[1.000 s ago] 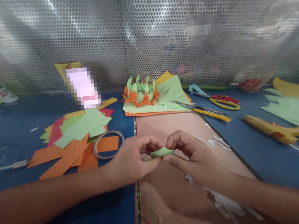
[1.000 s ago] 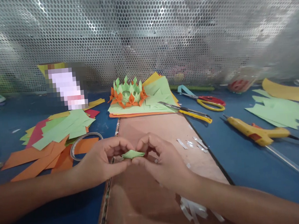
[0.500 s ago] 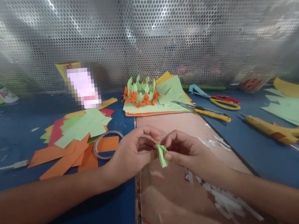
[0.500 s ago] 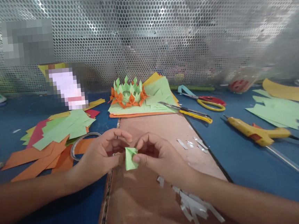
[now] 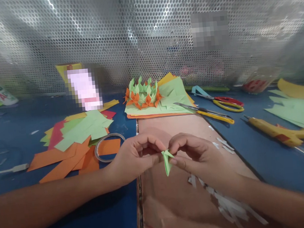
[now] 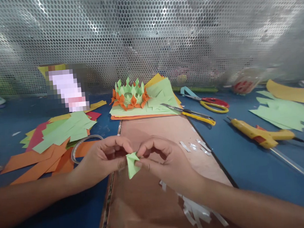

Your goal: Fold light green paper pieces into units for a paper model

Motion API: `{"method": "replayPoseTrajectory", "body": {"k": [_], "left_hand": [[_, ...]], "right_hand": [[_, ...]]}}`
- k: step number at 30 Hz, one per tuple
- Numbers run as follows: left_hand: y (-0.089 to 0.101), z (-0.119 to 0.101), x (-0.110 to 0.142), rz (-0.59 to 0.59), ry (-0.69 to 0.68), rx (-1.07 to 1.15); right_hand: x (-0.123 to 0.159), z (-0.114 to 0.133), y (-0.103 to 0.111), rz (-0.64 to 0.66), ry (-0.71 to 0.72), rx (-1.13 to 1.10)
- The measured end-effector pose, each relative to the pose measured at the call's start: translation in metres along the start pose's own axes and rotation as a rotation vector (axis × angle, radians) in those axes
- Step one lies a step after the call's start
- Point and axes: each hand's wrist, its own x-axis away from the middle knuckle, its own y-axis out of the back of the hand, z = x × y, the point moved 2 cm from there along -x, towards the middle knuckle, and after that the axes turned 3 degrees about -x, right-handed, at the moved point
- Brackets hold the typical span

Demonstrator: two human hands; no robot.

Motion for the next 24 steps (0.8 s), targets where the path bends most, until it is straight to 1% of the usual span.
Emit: {"method": "replayPoseTrajectory", "body": {"k": [2, 4, 8, 11, 14, 17, 19, 23, 24], "left_hand": [[0.0, -0.001, 0.001, 0.023, -0.019, -0.027], [0.001, -0.002, 0.003, 0.063, -0.048, -0.058], [0.002, -0.004, 0.003, 0.113, -0.116, -0.146], [0.003, -0.004, 0.002, 0.096, -0.154, -0.187], [0.004, -0.004, 0.001, 0.075, -0.183, -0.2], [0.005, -0.003, 0.002, 0.071, -0.221, -0.217], [0.005, -0.003, 0.003, 0.071, -0.246, -0.247], [0.004, -0.004, 0.004, 0.071, -0.3, -0.386], [0.003, -0.005, 0.004, 0.075, -0.316, -0.421]], "right_hand": [[0.002, 0.001, 0.001, -0.035, 0.081, 0.052], [0.003, 0.0, 0.002, -0.047, 0.119, 0.062], [0.002, 0.002, 0.001, 0.007, 0.193, 0.065], [0.001, 0.005, 0.001, 0.019, 0.266, 0.057], [0.002, 0.009, 0.003, 0.045, 0.288, 0.071], [0.003, 0.013, 0.004, 0.122, 0.266, 0.069], [0.002, 0.013, 0.004, 0.156, 0.212, 0.023], [-0.002, 0.003, 0.002, 0.151, -0.018, -0.168], [-0.003, 0.0, 0.001, 0.159, -0.053, -0.208]]}}
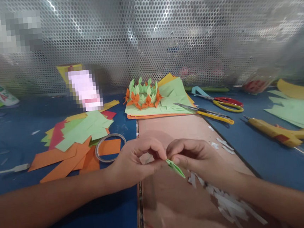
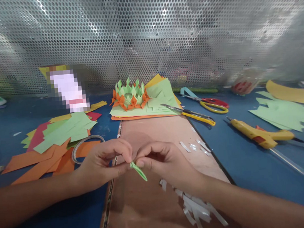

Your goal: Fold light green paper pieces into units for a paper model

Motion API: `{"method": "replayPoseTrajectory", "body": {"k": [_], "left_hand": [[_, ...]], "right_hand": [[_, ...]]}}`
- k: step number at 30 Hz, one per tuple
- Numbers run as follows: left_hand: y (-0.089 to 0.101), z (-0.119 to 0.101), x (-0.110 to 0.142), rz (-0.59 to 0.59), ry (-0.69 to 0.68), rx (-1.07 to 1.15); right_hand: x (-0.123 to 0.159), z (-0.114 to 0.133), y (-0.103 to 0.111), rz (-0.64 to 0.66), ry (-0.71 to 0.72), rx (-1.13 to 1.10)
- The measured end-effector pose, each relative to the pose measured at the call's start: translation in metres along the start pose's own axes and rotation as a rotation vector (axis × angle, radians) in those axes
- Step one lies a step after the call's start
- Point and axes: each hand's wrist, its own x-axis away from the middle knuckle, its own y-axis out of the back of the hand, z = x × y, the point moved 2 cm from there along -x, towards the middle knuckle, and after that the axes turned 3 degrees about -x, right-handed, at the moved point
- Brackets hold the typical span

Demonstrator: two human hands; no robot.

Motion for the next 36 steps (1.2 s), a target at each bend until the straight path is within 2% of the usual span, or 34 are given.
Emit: {"method": "replayPoseTrajectory", "body": {"k": [5, 9, 15, 23, 31, 36], "left_hand": [[-0.001, -0.003, -0.001, -0.007, -0.036, -0.077], [0.0, -0.001, -0.002, -0.033, -0.022, -0.114], [0.001, 0.002, -0.002, -0.049, -0.009, -0.171], [0.001, 0.002, -0.003, 0.005, 0.018, -0.178], [-0.003, 0.004, -0.001, -0.026, 0.06, -0.058], [-0.007, 0.001, -0.002, 0.077, 0.027, 0.001]], "right_hand": [[-0.002, -0.006, -0.001, -0.009, -0.029, -0.012], [0.0, 0.0, -0.001, -0.054, 0.062, 0.114], [-0.001, 0.002, 0.0, -0.005, 0.161, 0.166], [0.0, -0.001, 0.0, -0.084, 0.293, 0.305], [0.003, 0.0, -0.003, -0.162, 0.279, 0.249], [0.003, 0.004, -0.004, -0.132, 0.264, 0.191]]}}
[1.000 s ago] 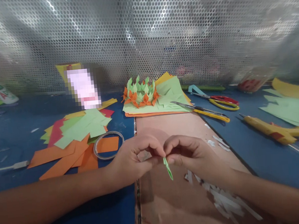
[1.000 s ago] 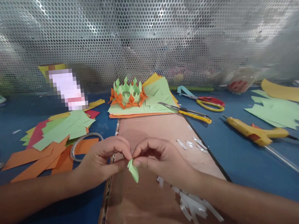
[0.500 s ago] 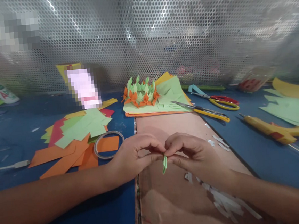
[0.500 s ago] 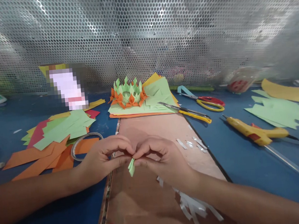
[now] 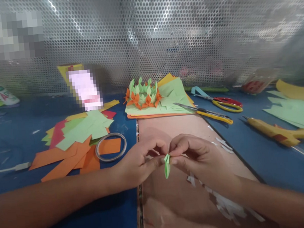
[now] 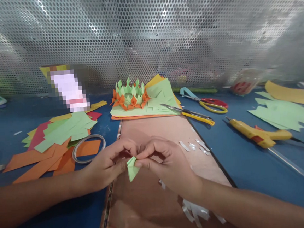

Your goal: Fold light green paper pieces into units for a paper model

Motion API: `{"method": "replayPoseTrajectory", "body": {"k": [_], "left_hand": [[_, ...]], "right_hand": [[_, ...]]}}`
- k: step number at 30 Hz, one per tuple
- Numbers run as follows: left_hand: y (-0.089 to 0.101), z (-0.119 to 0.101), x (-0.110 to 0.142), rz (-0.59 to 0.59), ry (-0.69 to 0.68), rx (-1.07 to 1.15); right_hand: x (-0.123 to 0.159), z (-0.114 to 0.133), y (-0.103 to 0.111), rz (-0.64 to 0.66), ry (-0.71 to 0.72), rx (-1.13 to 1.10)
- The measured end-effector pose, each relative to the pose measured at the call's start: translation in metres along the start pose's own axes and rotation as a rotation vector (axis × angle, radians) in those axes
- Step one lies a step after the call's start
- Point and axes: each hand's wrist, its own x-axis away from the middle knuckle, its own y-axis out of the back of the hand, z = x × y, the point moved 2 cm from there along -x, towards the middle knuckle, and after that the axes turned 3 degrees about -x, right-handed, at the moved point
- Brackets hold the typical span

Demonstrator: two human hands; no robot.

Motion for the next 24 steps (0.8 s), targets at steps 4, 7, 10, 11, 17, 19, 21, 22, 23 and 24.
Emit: {"method": "replayPoseTrajectory", "body": {"k": [4, 7, 10, 11, 17, 19, 21, 22, 23, 24], "left_hand": [[0.0012, -0.0001, -0.0003, 0.029, -0.094, -0.102], [0.004, -0.001, -0.0006, 0.048, -0.192, -0.187], [0.0069, -0.0046, 0.0002, 0.082, -0.253, -0.251], [0.0075, -0.0061, 0.0006, 0.093, -0.261, -0.27], [0.0079, -0.0068, 0.0013, 0.055, -0.275, -0.269], [0.008, -0.0041, 0.0014, 0.005, -0.285, -0.244], [0.008, -0.0026, 0.0021, -0.016, -0.297, -0.229], [0.0079, -0.0028, 0.0024, -0.013, -0.297, -0.224], [0.0077, -0.0035, 0.0028, -0.005, -0.293, -0.224], [0.0076, -0.0048, 0.003, 0.002, -0.287, -0.227]], "right_hand": [[-0.0022, 0.0006, 0.0013, 0.082, 0.025, 0.082], [-0.0035, 0.0007, 0.003, 0.143, 0.098, 0.175], [-0.0039, 0.0012, 0.0039, 0.196, 0.157, 0.178], [-0.0038, 0.0013, 0.004, 0.208, 0.163, 0.171], [-0.0025, 0.0009, 0.0047, 0.193, 0.145, 0.189], [-0.0033, 0.0009, 0.0045, 0.181, 0.13, 0.198], [-0.0048, 0.0015, 0.0037, 0.189, 0.126, 0.196], [-0.0055, 0.002, 0.0031, 0.205, 0.133, 0.19], [-0.006, 0.0025, 0.0025, 0.22, 0.141, 0.188], [-0.0062, 0.0029, 0.002, 0.236, 0.149, 0.189]]}}
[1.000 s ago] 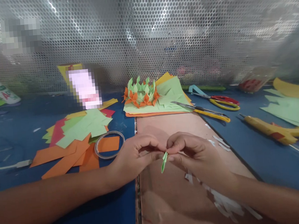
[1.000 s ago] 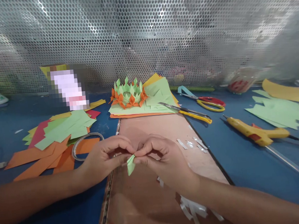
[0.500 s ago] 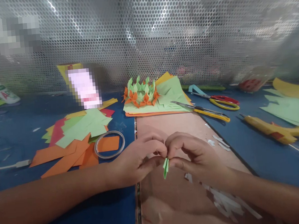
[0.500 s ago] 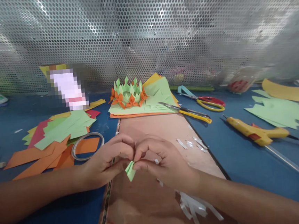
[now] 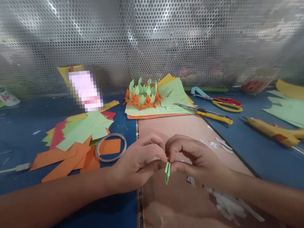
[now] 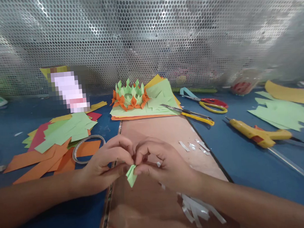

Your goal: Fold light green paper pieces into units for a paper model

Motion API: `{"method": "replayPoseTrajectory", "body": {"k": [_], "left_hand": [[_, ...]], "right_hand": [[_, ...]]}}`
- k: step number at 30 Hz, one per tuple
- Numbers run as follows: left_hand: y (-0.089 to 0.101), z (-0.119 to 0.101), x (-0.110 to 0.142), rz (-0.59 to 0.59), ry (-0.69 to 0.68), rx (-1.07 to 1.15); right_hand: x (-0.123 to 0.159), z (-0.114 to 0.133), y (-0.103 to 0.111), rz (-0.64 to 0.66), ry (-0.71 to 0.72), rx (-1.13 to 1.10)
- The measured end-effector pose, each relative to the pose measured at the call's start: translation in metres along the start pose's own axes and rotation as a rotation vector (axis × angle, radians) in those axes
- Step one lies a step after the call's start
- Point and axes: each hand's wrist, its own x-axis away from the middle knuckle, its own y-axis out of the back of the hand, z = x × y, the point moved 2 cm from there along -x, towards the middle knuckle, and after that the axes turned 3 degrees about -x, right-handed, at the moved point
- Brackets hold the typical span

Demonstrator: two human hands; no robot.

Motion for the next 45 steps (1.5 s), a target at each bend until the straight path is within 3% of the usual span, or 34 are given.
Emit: {"method": "replayPoseTrajectory", "body": {"k": [6, 11, 24, 29, 33, 36, 41, 45], "left_hand": [[0.003, -0.009, -0.004, -0.083, -0.037, -0.002], [0.003, -0.01, -0.003, -0.083, -0.073, 0.005], [0.008, -0.007, -0.003, -0.108, -0.096, -0.029], [0.009, -0.004, -0.004, -0.106, -0.111, -0.01], [0.007, -0.001, -0.002, -0.08, -0.1, 0.054], [0.004, 0.003, 0.0, -0.098, 0.028, 0.128], [-0.003, 0.009, 0.003, -0.102, 0.38, 0.377], [-0.007, 0.011, 0.001, -0.109, 0.56, 0.6]], "right_hand": [[0.002, -0.003, -0.001, -0.006, -0.02, 0.001], [0.004, -0.004, -0.003, -0.01, -0.023, -0.048], [0.005, 0.005, 0.004, -0.059, 0.196, 0.149], [0.006, 0.0, 0.007, -0.069, 0.125, 0.106], [0.005, -0.005, 0.004, -0.031, -0.091, -0.108], [0.005, -0.008, 0.001, -0.053, -0.239, -0.277], [0.005, -0.013, 0.0, -0.138, -0.348, -0.462], [0.004, -0.017, -0.001, -0.173, -0.465, -0.614]]}}
